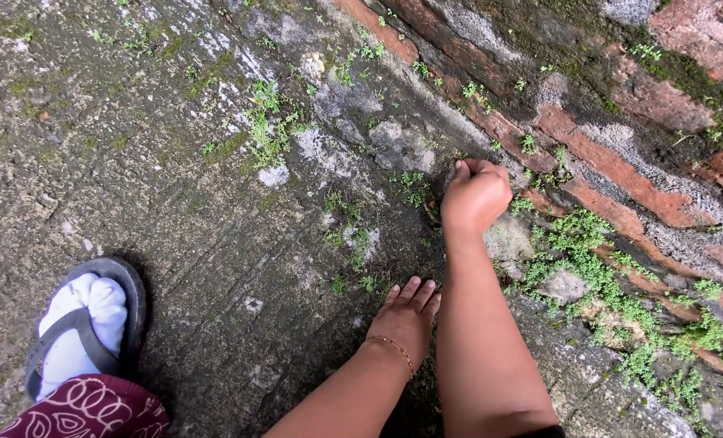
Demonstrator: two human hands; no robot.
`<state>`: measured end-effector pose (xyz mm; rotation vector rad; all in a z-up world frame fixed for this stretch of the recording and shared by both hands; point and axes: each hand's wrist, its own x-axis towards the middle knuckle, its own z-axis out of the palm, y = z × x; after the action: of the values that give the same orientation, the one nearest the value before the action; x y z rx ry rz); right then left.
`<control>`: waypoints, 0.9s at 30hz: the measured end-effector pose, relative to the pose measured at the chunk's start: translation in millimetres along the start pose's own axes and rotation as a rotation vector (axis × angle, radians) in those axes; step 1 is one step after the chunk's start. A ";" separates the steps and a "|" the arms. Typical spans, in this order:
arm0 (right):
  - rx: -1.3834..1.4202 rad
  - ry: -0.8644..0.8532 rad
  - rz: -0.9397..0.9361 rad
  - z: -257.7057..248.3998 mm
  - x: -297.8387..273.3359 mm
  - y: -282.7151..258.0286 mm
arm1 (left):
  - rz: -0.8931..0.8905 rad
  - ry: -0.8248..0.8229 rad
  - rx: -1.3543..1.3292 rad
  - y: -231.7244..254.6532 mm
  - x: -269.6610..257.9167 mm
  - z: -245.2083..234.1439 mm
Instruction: Removing weeds and moss from a brick wall and concrete ground by hand
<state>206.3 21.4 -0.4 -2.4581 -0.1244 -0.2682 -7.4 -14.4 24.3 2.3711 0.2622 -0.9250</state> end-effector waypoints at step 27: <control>0.024 -0.037 -0.438 -10.4 8.2 18.2 | -0.005 -0.053 0.024 -1.0 3.6 3.0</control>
<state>215.4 0.9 -1.6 -2.3896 -0.6813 -0.4056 -6.8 -15.4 19.6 2.3648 0.2373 -0.9975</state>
